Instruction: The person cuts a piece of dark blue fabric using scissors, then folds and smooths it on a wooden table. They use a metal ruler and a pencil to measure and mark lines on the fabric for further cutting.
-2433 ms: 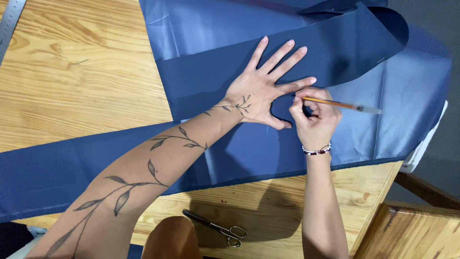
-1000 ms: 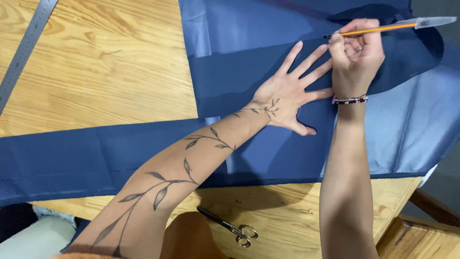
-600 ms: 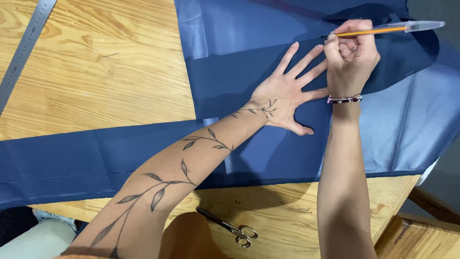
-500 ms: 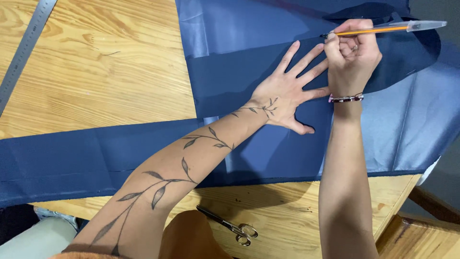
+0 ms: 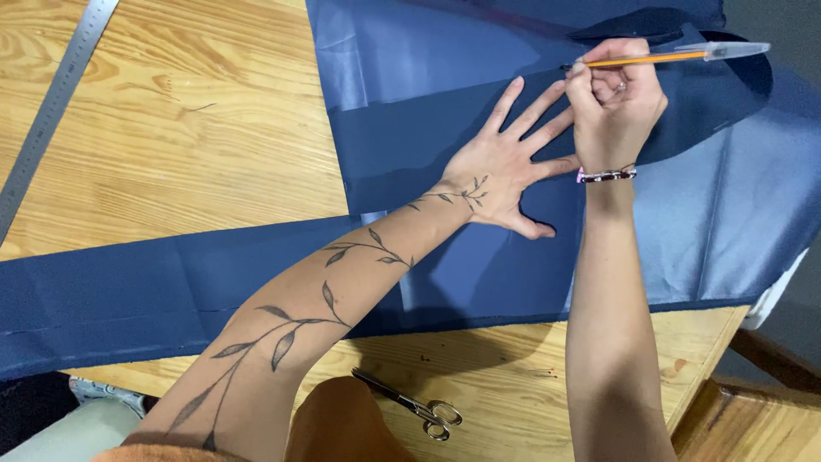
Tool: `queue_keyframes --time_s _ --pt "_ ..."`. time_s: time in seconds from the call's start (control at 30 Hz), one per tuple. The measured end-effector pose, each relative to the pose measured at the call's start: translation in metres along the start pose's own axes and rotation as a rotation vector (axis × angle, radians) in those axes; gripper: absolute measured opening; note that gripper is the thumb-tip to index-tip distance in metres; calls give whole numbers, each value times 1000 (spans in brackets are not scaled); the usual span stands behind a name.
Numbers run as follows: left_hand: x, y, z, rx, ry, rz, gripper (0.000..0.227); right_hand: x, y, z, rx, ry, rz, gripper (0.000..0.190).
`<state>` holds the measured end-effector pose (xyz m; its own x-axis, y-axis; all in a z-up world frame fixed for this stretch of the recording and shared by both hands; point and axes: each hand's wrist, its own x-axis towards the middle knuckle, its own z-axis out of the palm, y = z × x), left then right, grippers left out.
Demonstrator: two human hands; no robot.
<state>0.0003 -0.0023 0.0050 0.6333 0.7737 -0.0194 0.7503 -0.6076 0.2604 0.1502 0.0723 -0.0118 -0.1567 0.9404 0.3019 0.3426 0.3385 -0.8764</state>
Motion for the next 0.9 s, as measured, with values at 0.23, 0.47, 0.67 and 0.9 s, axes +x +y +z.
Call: queue_keyframes --time_s 0.23,0.47,0.67,0.9 --pt "-1 -1 -1 -16 -2 0 106 1 4 0 290 67 58 16" --pt "-1 0 -1 -7 17 15 107 -1 15 -4 346 137 73 15" --pt "0 -1 5 -1 10 11 105 -1 24 -4 408 191 39 15" --pt "2 -1 -1 -13 -38 10 109 -1 29 -3 477 208 15 15"
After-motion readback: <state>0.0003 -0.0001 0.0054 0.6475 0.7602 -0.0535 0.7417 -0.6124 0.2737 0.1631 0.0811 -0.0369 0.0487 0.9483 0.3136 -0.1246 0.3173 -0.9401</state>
